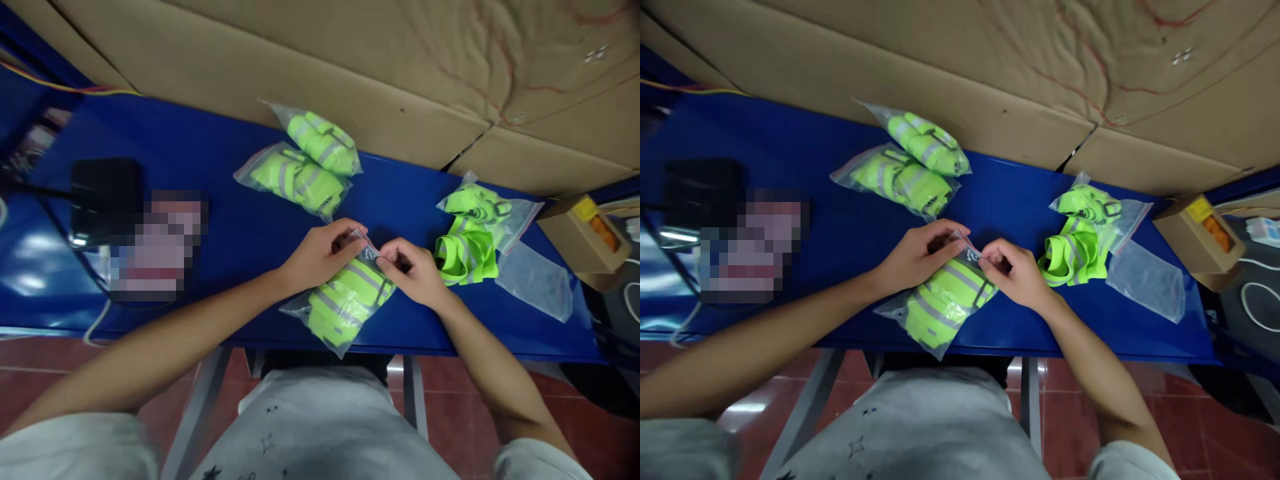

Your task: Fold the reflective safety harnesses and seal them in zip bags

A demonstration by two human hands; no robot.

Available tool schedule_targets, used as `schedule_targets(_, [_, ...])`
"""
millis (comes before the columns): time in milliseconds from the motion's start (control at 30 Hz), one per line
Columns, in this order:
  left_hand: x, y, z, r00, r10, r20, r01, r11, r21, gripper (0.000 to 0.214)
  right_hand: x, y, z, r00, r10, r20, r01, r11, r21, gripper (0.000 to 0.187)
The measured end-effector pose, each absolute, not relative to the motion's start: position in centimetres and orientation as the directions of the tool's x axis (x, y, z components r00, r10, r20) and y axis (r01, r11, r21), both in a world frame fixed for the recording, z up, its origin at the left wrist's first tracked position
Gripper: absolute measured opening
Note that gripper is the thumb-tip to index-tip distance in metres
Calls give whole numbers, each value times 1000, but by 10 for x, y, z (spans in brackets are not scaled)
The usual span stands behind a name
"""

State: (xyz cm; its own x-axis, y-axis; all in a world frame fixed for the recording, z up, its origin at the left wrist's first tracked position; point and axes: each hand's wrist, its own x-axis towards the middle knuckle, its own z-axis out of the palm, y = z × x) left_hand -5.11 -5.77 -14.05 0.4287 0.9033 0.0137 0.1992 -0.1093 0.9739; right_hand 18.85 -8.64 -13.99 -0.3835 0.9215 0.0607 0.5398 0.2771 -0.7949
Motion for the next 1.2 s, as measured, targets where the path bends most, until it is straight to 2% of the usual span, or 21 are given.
schedule_targets(100, [-52, -56, -139, 465, 884, 47, 271, -193, 943, 35, 190, -85, -141, -433, 891, 133, 582, 390, -714, 21])
schedule_targets(233, [-51, -59, -135, 481, 867, 126, 330, -312, 891, 36, 190, -84, -142, -457, 868, 195, 597, 462, -655, 24])
schedule_targets(367, [-49, -61, -136, 400, 881, 252, 400, -415, 817, 32, 191, -81, -143, -406, 878, 253, 625, 469, -624, 37])
schedule_targets(500, [-55, -54, -144, 300, 894, 334, 473, -443, 761, 30, 195, -77, -148, -327, 899, 292, 655, 438, -615, 48])
schedule_targets(767, [-69, -28, -167, 264, 896, 356, 514, -443, 734, 34, 194, -73, -161, -270, 918, 291, 705, 394, -590, 50])
schedule_targets(1033, [-66, -16, -179, 287, 918, 274, 513, -389, 765, 36, 194, -75, -161, -269, 921, 283, 743, 386, -547, 47])
schedule_targets(1200, [-64, -22, -179, 275, 918, 287, 480, -389, 786, 37, 190, -76, -161, -280, 913, 297, 778, 397, -486, 43])
